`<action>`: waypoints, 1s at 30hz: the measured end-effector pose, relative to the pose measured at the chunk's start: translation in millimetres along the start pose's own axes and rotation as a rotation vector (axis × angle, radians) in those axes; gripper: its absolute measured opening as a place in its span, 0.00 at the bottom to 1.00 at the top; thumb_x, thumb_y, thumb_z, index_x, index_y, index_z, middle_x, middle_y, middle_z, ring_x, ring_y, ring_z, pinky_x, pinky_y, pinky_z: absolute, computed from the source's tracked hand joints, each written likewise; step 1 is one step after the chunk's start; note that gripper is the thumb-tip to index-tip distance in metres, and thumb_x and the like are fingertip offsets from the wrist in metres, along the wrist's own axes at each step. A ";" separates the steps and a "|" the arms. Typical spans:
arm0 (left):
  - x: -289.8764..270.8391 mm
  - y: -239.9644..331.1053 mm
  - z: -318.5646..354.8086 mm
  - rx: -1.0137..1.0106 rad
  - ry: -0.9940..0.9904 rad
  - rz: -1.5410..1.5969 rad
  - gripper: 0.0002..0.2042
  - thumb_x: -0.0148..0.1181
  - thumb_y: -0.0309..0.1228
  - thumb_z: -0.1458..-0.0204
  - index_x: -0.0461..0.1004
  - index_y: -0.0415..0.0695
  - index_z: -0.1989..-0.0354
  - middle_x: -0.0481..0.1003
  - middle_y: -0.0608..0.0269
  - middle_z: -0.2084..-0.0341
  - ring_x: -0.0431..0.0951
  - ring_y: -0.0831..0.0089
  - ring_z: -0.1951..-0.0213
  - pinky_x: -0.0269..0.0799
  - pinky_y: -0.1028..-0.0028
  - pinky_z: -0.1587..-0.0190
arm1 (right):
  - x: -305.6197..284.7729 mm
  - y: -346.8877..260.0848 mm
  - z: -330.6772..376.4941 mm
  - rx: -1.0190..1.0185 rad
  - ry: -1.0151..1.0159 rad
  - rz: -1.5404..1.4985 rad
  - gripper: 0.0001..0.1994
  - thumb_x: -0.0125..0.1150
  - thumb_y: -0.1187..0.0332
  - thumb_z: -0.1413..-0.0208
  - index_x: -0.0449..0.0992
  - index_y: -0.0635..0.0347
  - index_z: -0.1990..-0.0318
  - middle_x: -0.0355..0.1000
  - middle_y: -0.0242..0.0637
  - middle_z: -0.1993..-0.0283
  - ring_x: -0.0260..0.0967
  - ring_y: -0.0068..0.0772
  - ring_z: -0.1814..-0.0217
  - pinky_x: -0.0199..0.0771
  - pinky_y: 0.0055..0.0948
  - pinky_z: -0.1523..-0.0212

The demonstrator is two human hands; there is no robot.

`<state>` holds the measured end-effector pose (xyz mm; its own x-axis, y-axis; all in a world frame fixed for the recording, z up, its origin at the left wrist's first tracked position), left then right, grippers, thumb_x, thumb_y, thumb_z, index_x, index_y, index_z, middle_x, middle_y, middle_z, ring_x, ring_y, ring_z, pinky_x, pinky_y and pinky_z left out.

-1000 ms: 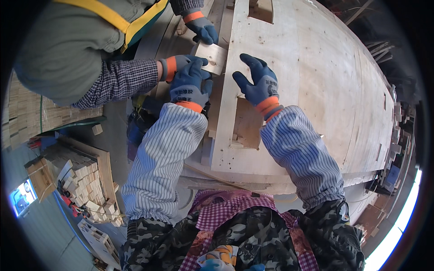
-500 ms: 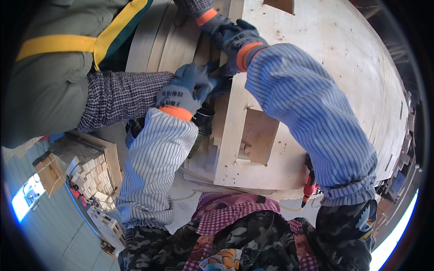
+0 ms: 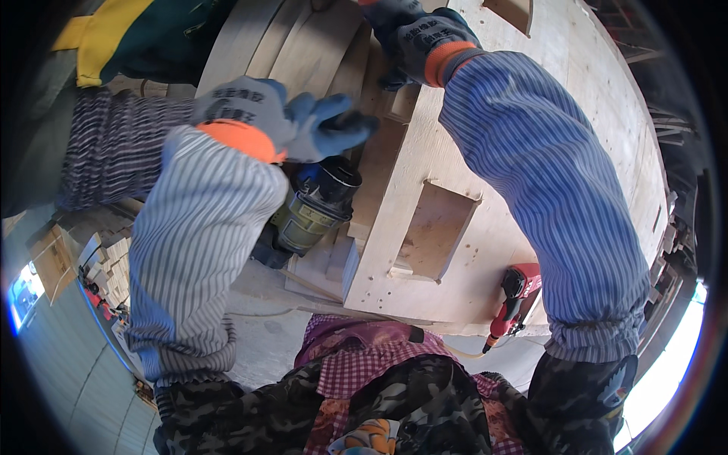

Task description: The person inserts small wooden blocks into rectangular cutouts on a large wooden panel, then uses a pneumatic nail gun to fasten the panel to a frame. They finish by tapping the panel with a mallet to seat it flush.

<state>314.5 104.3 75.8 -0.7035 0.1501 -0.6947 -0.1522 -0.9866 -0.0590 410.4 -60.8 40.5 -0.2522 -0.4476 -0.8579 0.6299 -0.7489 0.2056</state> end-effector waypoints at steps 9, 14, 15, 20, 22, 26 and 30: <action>21.3 78.2 2.2 0.151 0.264 0.271 0.35 0.58 0.40 0.52 0.50 0.49 0.36 0.58 0.57 0.40 0.64 0.59 0.44 0.62 0.65 0.42 | 1.7 20.1 69.7 -0.086 0.940 -1.973 0.15 0.58 0.61 0.46 0.75 0.64 0.59 0.75 0.42 0.63 0.75 0.35 0.63 0.74 0.29 0.58; 46.6 81.8 -78.0 0.199 0.548 0.464 0.45 0.67 0.39 0.59 0.43 0.50 0.35 0.50 0.60 0.37 0.53 0.61 0.37 0.53 0.67 0.36 | 63.7 -85.8 216.4 0.783 0.298 -2.062 0.10 0.58 0.71 0.46 0.70 0.64 0.57 0.72 0.37 0.60 0.70 0.26 0.59 0.70 0.25 0.54; 43.3 78.9 -92.8 0.234 0.657 0.416 0.44 0.66 0.41 0.58 0.44 0.49 0.35 0.52 0.60 0.38 0.56 0.62 0.38 0.54 0.67 0.37 | 72.7 -106.8 231.9 0.852 0.203 -2.077 0.13 0.59 0.73 0.47 0.67 0.63 0.54 0.70 0.36 0.56 0.66 0.23 0.56 0.68 0.25 0.52; 43.6 90.4 -157.7 0.441 -0.201 1.381 0.41 0.56 0.48 0.54 0.43 0.50 0.34 0.52 0.60 0.37 0.57 0.63 0.39 0.56 0.67 0.38 | 89.8 -131.8 209.5 0.422 0.096 -2.226 0.21 0.55 0.69 0.44 0.62 0.64 0.44 0.68 0.39 0.51 0.67 0.29 0.51 0.68 0.28 0.50; 41.1 98.2 -167.0 0.386 -0.379 1.528 0.41 0.53 0.52 0.53 0.42 0.51 0.34 0.52 0.59 0.37 0.57 0.63 0.38 0.57 0.67 0.39 | 83.6 -131.3 191.9 0.071 0.016 -1.886 0.19 0.51 0.68 0.41 0.64 0.68 0.46 0.70 0.41 0.53 0.68 0.31 0.50 0.68 0.30 0.49; 41.3 102.4 -173.2 0.261 -0.545 1.657 0.42 0.45 0.60 0.52 0.40 0.52 0.33 0.50 0.58 0.35 0.56 0.64 0.37 0.58 0.68 0.40 | 96.4 -141.9 190.4 0.571 -0.458 -2.603 0.20 0.51 0.61 0.41 0.67 0.67 0.48 0.71 0.40 0.58 0.69 0.29 0.57 0.70 0.28 0.54; 29.9 77.0 -148.9 0.589 -0.044 1.069 0.41 0.47 0.58 0.49 0.39 0.51 0.33 0.51 0.56 0.36 0.60 0.65 0.39 0.59 0.70 0.41 | 91.5 -143.3 193.1 0.530 -0.392 -2.643 0.20 0.54 0.61 0.43 0.68 0.67 0.49 0.72 0.40 0.60 0.70 0.30 0.58 0.70 0.30 0.54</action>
<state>385.1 23.2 -56.2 -0.6882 -0.7057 -0.1683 0.2343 -0.4357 0.8691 155.2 -88.7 23.4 0.1530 0.8595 0.4878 -0.8908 0.3337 -0.3085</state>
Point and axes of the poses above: each hand's wrist, its own z-axis away from the middle knuckle, its own x-axis out of the palm, y = z × x, the point moved 4 cm from there along -z, towards the middle knuckle
